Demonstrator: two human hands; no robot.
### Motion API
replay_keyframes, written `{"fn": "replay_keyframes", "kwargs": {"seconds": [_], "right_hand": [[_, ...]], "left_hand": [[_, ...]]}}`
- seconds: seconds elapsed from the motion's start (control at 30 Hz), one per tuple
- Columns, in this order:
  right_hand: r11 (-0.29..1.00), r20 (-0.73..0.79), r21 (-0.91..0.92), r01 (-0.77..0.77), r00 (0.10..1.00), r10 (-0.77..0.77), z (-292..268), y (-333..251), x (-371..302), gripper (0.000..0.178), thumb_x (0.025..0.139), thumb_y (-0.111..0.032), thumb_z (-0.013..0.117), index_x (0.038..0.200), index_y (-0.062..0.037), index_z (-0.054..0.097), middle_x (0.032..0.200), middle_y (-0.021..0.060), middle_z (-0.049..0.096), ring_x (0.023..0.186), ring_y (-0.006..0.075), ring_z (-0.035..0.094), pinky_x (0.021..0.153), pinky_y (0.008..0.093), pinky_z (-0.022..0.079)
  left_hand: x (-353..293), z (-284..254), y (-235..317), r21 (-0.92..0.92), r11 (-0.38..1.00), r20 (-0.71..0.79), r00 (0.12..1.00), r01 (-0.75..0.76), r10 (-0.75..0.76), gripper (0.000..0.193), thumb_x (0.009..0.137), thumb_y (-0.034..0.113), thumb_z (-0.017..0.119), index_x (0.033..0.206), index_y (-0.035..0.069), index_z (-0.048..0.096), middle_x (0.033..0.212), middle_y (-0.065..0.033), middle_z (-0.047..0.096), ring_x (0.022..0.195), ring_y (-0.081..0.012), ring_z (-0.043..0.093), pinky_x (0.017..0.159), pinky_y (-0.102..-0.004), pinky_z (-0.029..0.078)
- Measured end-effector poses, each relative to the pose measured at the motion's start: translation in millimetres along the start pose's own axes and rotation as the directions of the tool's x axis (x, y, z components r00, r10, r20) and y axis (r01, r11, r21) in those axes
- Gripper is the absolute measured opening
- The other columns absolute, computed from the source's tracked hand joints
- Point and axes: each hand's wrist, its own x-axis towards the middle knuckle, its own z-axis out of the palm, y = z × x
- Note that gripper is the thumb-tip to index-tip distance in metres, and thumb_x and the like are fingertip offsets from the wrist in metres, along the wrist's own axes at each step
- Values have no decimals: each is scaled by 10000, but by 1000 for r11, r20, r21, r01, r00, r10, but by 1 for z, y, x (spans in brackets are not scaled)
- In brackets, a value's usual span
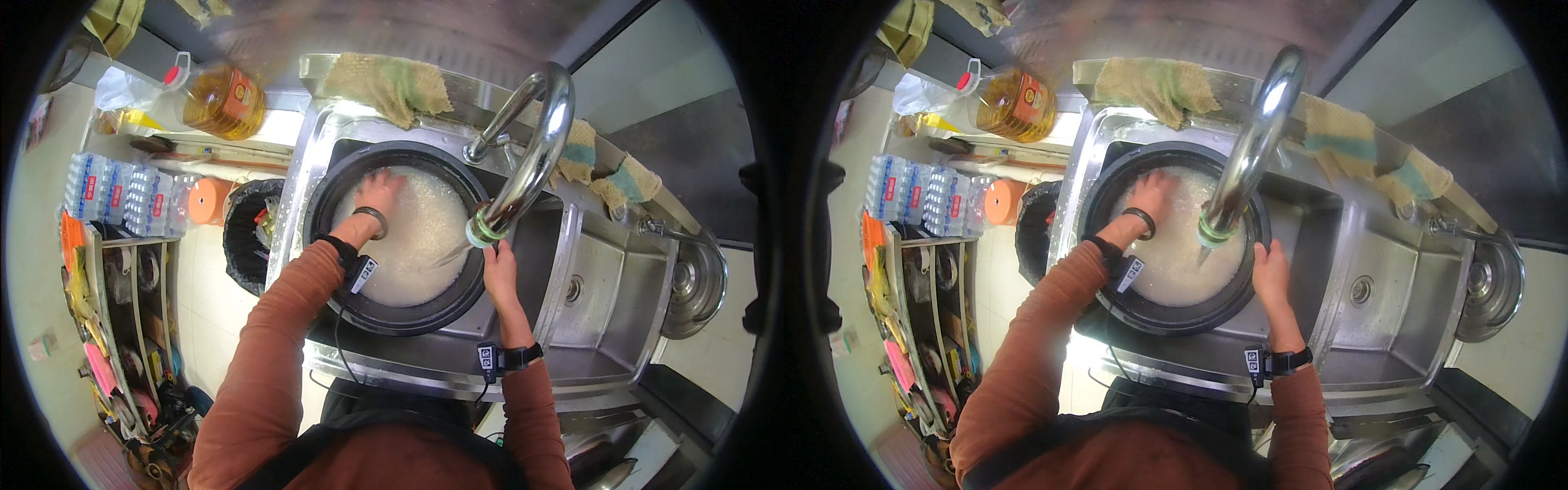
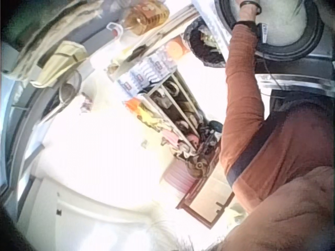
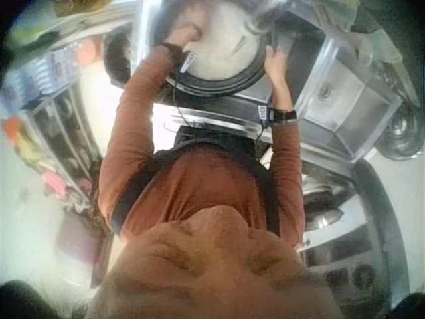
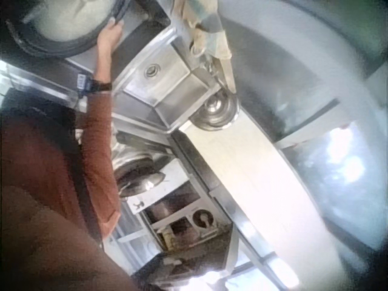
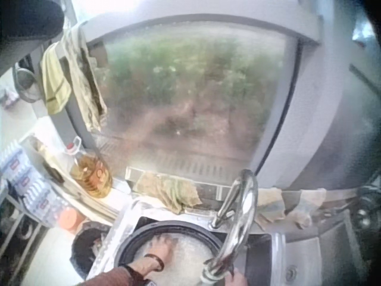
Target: The person washes rice in a rice cooker pot under running water at a kitchen sink, repeatedly swirling the rice by hand and draining cloudy water. They then move the pot to the floor, add water with a red scoop, and continue rinsing the rice by hand.
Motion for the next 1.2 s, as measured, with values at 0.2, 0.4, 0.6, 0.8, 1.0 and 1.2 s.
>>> {"fn": "replay_keyframes", "kwargs": {"seconds": [0.2,0.4,0.6,0.8,1.0,1.2], "right_hand": [[999,-73,-24,37,997,-38,9,12,5,375,925,-292,507,1083,47,533,988,288,619,950,446,589,817,468,450],[999,-36,-6,53,998,-53,7,13,5,376,928,-295,509,1084,46,535,983,291,619,944,450,590,810,462,455],[999,-21,18,42,999,-41,6,11,5,372,932,-296,502,1088,40,533,979,288,620,940,452,590,812,464,454],[998,-39,-57,38,998,-40,6,11,4,400,934,-310,497,1117,44,529,1016,294,611,978,445,581,838,462,445],[999,-18,-31,28,999,-28,5,11,5,432,930,-317,498,1146,57,522,1035,300,607,999,448,577,849,460,446],[999,-10,-36,14,1000,-14,4,12,5,413,927,-312,502,1130,47,529,1033,301,607,996,453,575,841,469,446]], "left_hand": [[-49,35,39,145,970,258,954,-196,154,384,891,200,495,1264,272,554,1490,-124,264,1362,-475,194,964,-696,324],[-117,24,13,84,894,611,731,-440,303,431,815,110,573,1233,214,583,1457,-72,318,1355,-395,261,977,-655,353],[-94,1,-41,252,937,461,882,-240,102,330,833,128,519,1154,119,597,1297,-91,493,1166,-338,480,956,-461,443],[-61,14,-59,128,984,215,972,-125,96,419,838,54,468,1255,86,502,1382,-213,399,1233,-385,430,1037,-483,365],[-116,40,-2,-42,974,426,878,-224,221,523,749,-1,529,1268,51,492,1379,-259,380,1214,-457,412,1043,-552,305],[-144,52,31,-311,924,622,688,-221,374,359,797,51,556,1154,56,595,1226,-197,537,1087,-370,541,945,-432,434]]}}
